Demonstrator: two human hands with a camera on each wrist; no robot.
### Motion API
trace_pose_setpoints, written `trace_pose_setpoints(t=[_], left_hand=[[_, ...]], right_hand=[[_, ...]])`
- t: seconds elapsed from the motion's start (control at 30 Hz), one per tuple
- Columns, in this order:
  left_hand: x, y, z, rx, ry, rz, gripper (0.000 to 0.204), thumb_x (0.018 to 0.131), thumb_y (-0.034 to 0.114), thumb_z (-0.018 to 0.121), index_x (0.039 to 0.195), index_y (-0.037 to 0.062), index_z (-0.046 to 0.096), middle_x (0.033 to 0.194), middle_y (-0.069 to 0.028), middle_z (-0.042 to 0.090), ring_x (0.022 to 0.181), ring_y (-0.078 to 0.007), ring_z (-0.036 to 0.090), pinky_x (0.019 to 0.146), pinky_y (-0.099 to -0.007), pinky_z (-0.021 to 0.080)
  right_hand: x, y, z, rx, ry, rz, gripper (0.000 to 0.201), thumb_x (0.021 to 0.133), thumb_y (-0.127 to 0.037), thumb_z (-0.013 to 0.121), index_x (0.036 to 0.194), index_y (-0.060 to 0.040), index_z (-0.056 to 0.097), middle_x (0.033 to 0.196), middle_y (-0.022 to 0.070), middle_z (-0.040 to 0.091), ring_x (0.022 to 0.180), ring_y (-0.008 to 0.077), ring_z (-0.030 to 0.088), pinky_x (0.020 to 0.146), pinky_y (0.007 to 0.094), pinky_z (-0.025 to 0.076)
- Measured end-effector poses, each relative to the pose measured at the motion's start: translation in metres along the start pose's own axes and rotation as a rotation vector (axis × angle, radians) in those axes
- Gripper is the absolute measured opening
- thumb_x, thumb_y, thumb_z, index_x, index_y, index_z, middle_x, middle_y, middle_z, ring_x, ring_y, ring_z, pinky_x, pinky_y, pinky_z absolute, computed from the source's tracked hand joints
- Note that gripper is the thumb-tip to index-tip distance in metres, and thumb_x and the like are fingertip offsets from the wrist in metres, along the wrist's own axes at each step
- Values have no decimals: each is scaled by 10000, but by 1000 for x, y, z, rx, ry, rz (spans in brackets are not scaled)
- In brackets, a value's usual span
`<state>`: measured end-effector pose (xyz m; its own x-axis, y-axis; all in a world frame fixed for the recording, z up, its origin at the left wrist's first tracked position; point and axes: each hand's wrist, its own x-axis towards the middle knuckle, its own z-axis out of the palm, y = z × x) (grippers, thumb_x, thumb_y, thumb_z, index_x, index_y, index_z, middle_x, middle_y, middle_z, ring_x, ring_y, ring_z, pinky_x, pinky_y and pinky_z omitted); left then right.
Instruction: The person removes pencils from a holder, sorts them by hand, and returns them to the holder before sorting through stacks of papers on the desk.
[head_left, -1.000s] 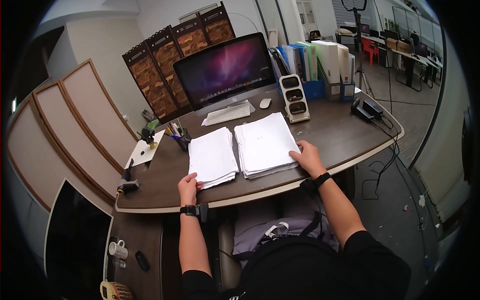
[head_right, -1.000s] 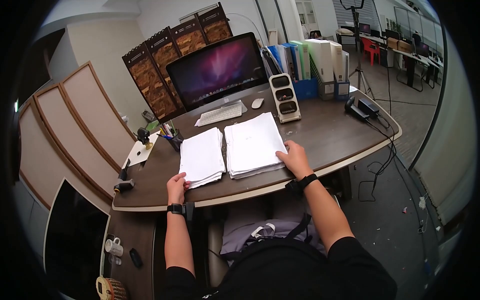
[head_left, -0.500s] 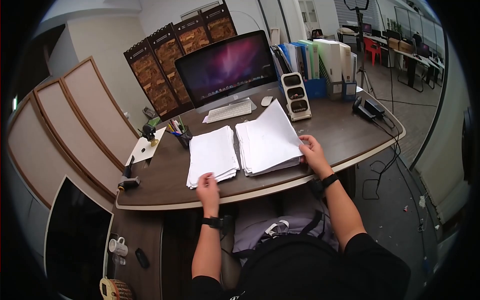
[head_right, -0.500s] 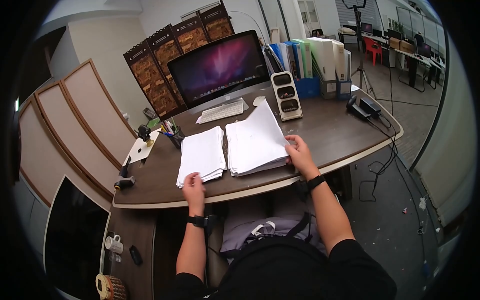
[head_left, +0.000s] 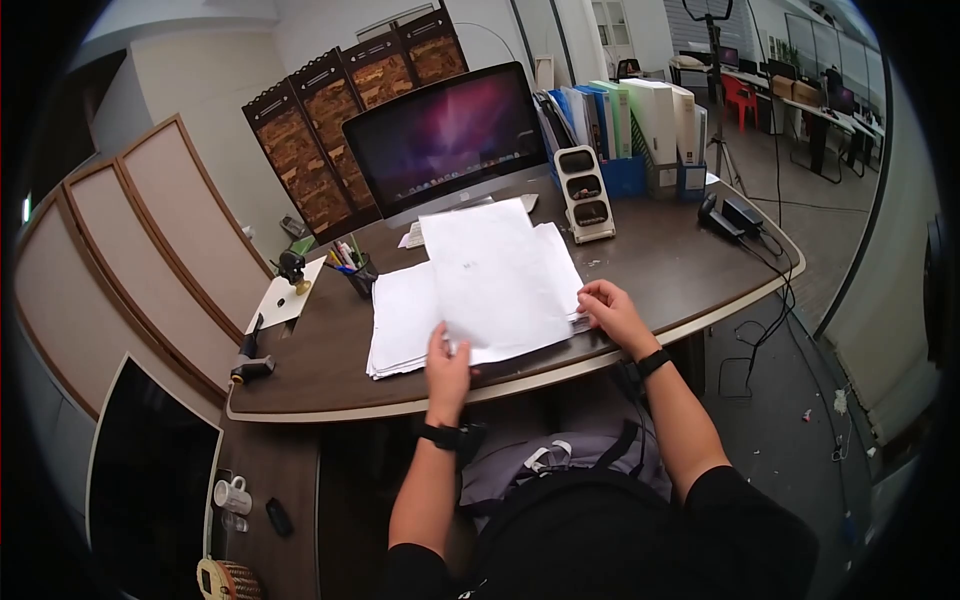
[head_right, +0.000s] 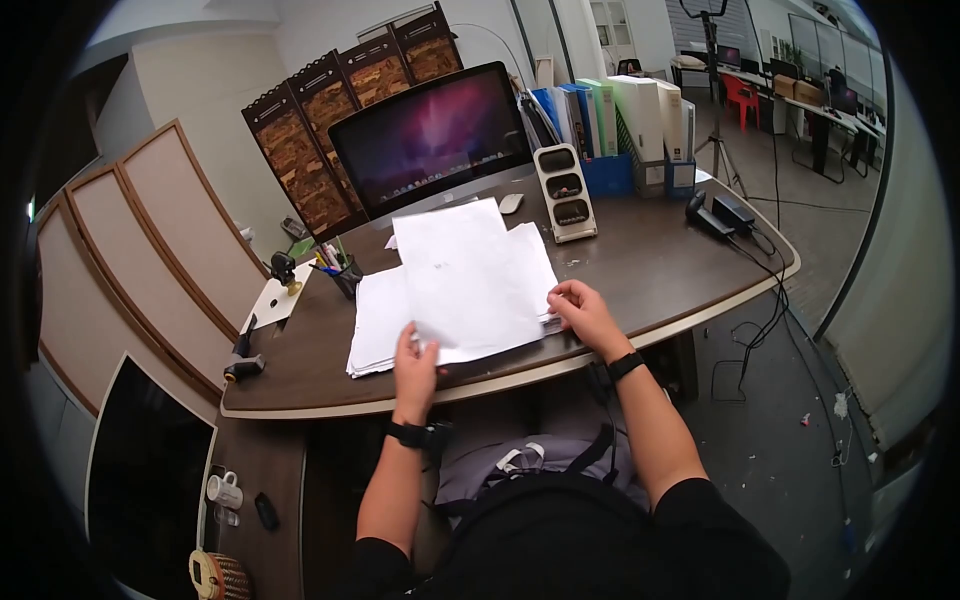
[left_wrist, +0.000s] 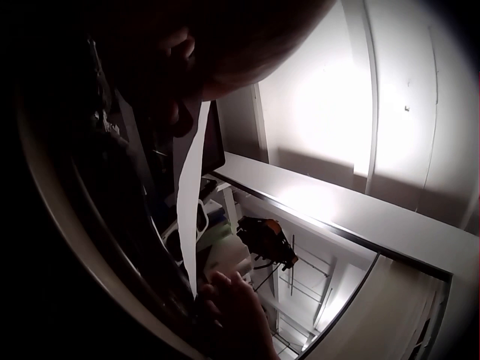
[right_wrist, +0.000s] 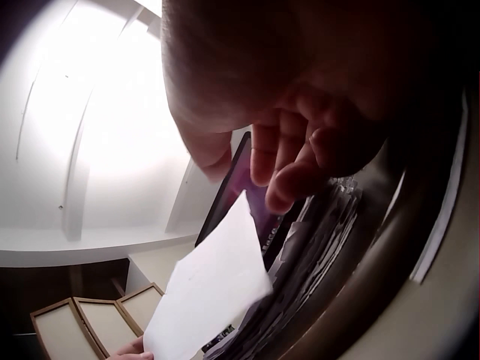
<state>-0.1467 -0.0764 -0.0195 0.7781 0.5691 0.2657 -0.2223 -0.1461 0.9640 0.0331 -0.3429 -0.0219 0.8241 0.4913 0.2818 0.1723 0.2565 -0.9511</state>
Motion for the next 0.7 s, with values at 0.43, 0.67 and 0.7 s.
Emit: trace_pose_setpoints(t=[0.43,0.67,0.7], left_hand=[[64,0,-142,-54,378,-156,403,1007,37,531,1402,-9,467,1105,-150,667,699,-194,663,576,-290,572],[64,-27,-151,-39,346,-254,366,972,6,539,1336,-14,518,1050,-126,670,725,-187,648,574,-289,554],[64,-27,-150,-35,347,-249,368,972,6,540,1338,-15,518,1039,-121,671,712,-181,641,564,-284,545]], right_hand=[[14,10,15,-864,276,-115,538,779,-339,827,1121,58,709,1040,256,697,1017,419,664,929,462,535],[11,4,11,-780,251,-34,514,758,-286,829,1112,50,667,1074,269,704,1037,421,676,915,466,536],[11,7,10,-780,256,-55,506,763,-275,823,1122,37,654,1042,258,707,998,406,686,883,460,540]])
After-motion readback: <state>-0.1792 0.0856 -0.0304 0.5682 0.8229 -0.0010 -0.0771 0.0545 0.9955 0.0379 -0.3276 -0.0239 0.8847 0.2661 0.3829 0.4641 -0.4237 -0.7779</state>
